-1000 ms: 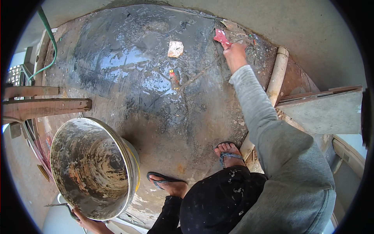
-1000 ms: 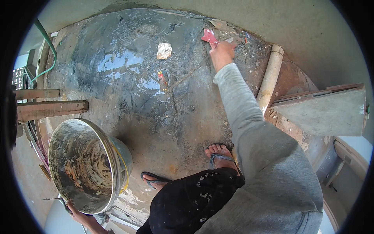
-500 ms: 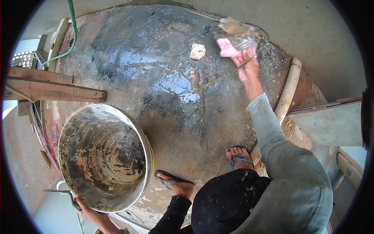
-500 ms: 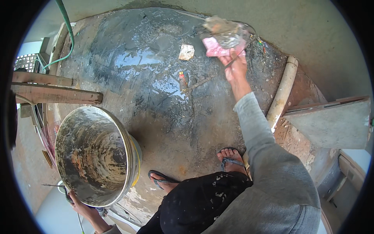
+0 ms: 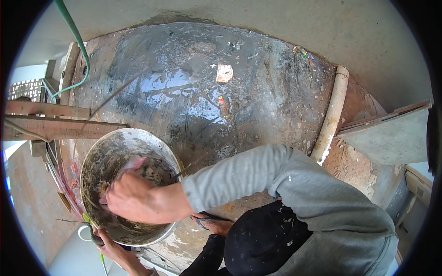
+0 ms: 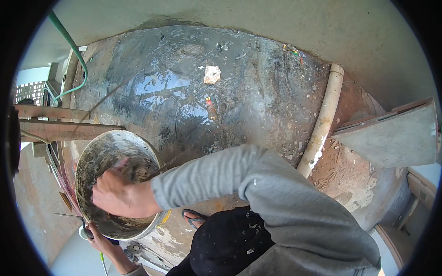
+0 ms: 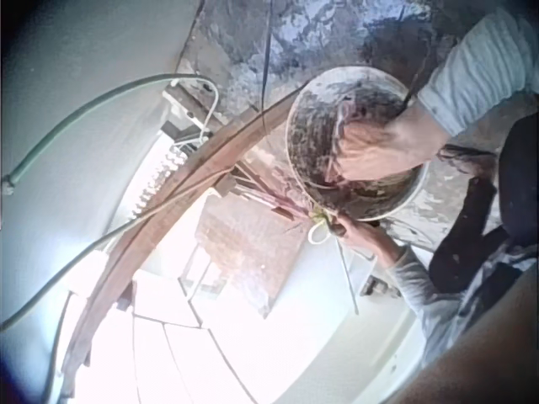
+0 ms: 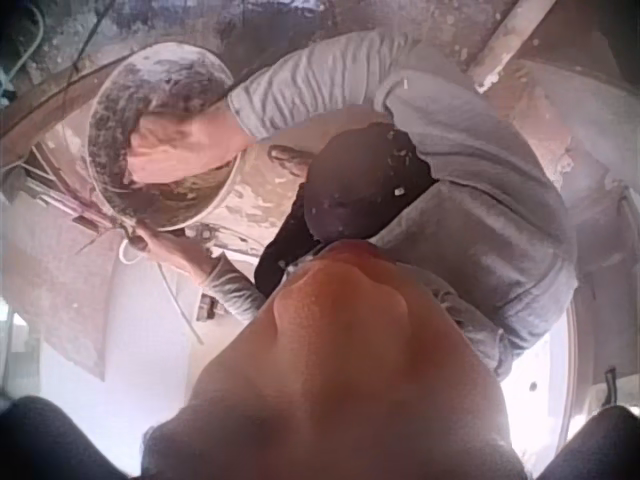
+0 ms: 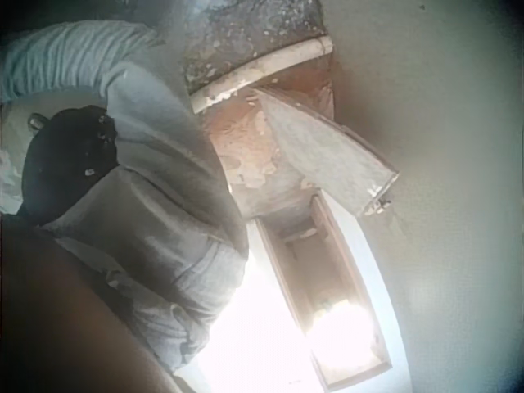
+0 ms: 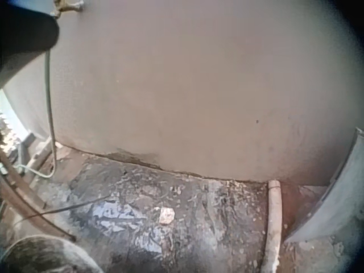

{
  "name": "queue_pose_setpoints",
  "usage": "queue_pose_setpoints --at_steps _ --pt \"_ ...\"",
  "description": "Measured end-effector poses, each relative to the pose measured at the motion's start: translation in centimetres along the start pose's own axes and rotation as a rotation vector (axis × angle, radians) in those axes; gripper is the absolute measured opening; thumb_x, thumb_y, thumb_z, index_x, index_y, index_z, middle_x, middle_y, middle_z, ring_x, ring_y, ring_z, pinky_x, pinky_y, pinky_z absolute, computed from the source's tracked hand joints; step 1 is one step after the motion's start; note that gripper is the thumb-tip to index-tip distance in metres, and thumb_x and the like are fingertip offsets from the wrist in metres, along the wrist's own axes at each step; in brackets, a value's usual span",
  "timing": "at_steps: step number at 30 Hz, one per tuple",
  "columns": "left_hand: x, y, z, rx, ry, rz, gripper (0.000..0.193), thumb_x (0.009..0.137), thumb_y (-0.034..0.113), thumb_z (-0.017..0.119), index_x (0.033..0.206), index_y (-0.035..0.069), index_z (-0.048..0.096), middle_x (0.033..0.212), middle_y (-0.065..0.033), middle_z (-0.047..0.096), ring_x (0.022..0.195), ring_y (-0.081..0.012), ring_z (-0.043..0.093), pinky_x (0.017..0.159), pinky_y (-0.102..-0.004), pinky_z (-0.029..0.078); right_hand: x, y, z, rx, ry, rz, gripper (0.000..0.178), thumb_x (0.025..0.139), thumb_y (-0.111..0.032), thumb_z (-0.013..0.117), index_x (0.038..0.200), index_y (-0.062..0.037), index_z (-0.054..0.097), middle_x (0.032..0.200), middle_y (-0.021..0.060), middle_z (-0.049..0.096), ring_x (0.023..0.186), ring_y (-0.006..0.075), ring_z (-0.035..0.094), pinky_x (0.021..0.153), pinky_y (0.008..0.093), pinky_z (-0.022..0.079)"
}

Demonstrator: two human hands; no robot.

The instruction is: The person scrapes the floor with a trowel, cleans the tools, and empties liquid from a bucket onto the floor. Then, the person scrapes the floor and scoops debris into the bucket.

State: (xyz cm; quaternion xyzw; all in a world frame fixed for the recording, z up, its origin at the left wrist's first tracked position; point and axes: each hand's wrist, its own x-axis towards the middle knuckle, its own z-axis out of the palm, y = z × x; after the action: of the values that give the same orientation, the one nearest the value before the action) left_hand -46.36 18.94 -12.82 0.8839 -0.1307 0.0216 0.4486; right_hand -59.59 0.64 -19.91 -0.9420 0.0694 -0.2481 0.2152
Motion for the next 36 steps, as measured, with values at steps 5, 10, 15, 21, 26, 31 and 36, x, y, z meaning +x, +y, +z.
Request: queue_pose_setpoints --at_steps 5,10,15,21,26,31,36 --pt "0.6 0.4 -0.9 -0.02 0.056 0.007 0.026 0.087 0.024 0.057 0.099 0.001 0.055 0.091 -0.0052 0.056 0.08 -0.0153 0.052 0.072 -0.0301 0.045 -0.7 2.3 0.6 0.182 0.277 0.002 0.033 0.088 -0.017 0.05 0.109 0.0084 0.055 0.104 0.0229 0.061 0.094 0.0352 0.061 0.073 0.0446 0.056" --pt "1.6 -1.4 -1.9 -0.141 -0.054 -0.053 0.023 0.088 0.023 0.054 0.098 0.002 0.054 0.092 -0.0085 0.058 0.079 -0.0186 0.058 0.07 -0.033 0.049 -10.2 8.6 0.2 0.502 0.864 0.363 0.02 0.087 -0.007 0.053 0.105 -0.0029 0.06 0.091 0.0096 0.067 0.07 0.018 0.065 0.047 0.0273 0.051" --pt "1.9 -1.7 -3.9 -0.138 0.0 -0.108 0.027 0.088 0.026 0.053 0.099 0.001 0.054 0.093 -0.0096 0.059 0.083 -0.0202 0.06 0.071 -0.033 0.05 -24.0 12.7 0.0 0.813 0.865 1.098 0.022 0.092 -0.016 0.053 0.106 0.0002 0.056 0.092 0.0058 0.063 0.071 0.0103 0.06 0.064 0.0248 0.05" --pt "2.2 -2.2 -3.5 -0.14 0.004 -0.155 0.034 0.087 0.029 0.055 0.108 0.002 0.05 0.102 -0.0101 0.057 0.088 -0.0212 0.059 0.074 -0.0343 0.051 -32.5 13.0 3.0 1.034 0.704 1.679 0.022 0.087 -0.004 0.053 0.108 -0.0001 0.055 0.091 0.005 0.063 0.073 0.0109 0.06 0.063 0.0256 0.049" --pt "2.3 -2.7 -3.5 -0.148 0.033 -0.144 0.035 0.086 0.027 0.055 0.108 0.0 0.052 0.1 -0.0119 0.058 0.086 -0.0224 0.061 0.072 -0.035 0.051 -39.1 14.0 7.4 0.958 0.144 1.637 0.024 0.082 -0.002 0.056 0.106 -0.0001 0.056 0.089 0.006 0.062 0.076 0.0171 0.061 0.064 0.0312 0.049" --pt "2.2 -2.1 -4.2 -0.125 0.047 -0.096 0.038 0.086 0.026 0.055 0.11 -0.003 0.052 0.098 -0.0143 0.06 0.082 -0.0236 0.062 0.07 -0.0357 0.052 -30.5 15.6 4.3 -0.223 0.238 0.967 0.025 0.073 -0.005 0.065 0.098 -0.004 0.06 0.091 0.0114 0.054 0.09 0.0314 0.053 0.081 0.0395 0.043" --pt "2.5 -2.7 -4.0 -0.17 -0.036 -0.128 0.029 0.088 0.024 0.055 0.104 0.0 0.052 0.098 -0.0112 0.058 0.087 -0.0214 0.06 0.073 -0.0343 0.051 -25.6 20.4 8.2 -0.066 -0.213 0.598 0.022 0.073 -0.011 0.069 0.094 -0.0093 0.064 0.088 0.0074 0.053 0.094 0.0258 0.051 0.084 0.038 0.04"
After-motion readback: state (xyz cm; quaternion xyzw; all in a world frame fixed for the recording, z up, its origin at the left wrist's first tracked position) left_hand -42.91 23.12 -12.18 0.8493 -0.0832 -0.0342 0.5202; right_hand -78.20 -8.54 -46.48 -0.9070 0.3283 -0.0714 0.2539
